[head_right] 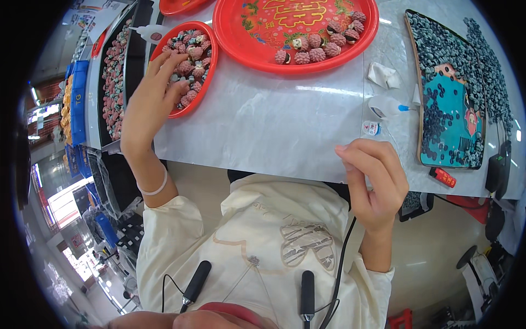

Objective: The person assembles toy figurines by applying glue from a bottle to toy parts and attaching them together.

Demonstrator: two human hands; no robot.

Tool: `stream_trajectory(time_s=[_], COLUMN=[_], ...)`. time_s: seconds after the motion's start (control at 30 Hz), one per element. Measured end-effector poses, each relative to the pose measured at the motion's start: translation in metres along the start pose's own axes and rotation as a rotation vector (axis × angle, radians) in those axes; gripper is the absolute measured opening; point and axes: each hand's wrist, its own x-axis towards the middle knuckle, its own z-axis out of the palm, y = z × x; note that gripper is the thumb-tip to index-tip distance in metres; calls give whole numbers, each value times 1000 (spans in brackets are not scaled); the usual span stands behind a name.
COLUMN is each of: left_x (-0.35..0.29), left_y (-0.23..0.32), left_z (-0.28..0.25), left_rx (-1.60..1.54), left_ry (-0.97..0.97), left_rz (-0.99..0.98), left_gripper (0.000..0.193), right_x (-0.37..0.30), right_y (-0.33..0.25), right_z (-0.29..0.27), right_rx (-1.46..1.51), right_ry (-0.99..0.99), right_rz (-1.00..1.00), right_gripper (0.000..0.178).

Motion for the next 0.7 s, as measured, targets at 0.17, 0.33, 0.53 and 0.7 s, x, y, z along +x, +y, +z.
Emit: stream_trajectory(time_s=[0.17, 0.33, 0.53, 0.7], left_x=[27, 62, 69, 73], left_y=[32, 96, 103, 86], left_z=[-8, 16, 18, 21], left_rx=[50, -226, -353, -282], left_ry=[124, -115, -299, -337], left_rz=[316, 691, 637, 524], left_gripper=[24, 17, 19, 19], right_x=[-1, -6, -18, -16], right_y=[-2, 3, 9, 15], right_z=[-5, -9, -23, -28], right_rx=[11, 20, -33, -37], right_ry=[49, 26, 111, 147], right_rz=[-10, 16, 115, 142], right_gripper=[19, 19, 17, 14])
